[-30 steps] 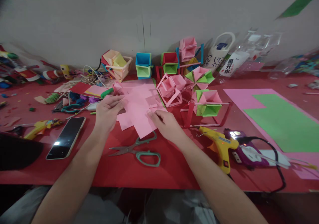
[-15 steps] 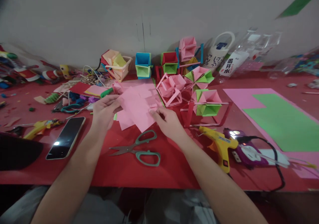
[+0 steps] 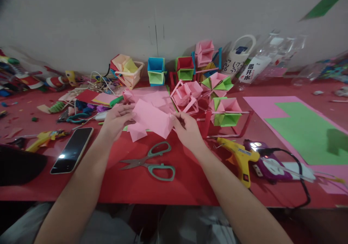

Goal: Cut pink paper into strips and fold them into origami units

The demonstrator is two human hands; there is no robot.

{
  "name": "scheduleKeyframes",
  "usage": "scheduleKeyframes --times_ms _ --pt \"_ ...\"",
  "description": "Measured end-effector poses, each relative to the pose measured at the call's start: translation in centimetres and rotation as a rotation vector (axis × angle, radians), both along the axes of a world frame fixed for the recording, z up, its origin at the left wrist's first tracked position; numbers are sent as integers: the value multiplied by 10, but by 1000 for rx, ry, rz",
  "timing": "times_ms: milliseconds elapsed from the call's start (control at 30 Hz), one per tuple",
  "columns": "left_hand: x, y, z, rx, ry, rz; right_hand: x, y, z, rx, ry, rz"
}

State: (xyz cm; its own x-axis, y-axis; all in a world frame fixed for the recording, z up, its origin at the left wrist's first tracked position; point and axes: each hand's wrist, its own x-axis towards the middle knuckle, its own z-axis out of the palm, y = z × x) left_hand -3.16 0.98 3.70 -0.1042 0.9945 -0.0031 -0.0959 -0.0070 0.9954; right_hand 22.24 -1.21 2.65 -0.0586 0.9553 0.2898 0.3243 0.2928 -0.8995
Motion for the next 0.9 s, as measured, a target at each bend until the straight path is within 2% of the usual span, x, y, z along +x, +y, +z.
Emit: scheduleKeyframes --times_ms 167,333,533,800,900 --pt "-1 -4 2 -57 73 -163 3 1 1 8 -18 -8" --pt "-2 -5 1 47 207 -212 2 0 4 20 -114 123" --pt "-4 -5 -1 155 388 -300 1 -1 2 14 -102 152" --pt "1 -6 4 308 568 -181 0 0 1 -30 -32 47" --pt "5 -6 4 334 585 -176 1 -1 1 48 -74 31"
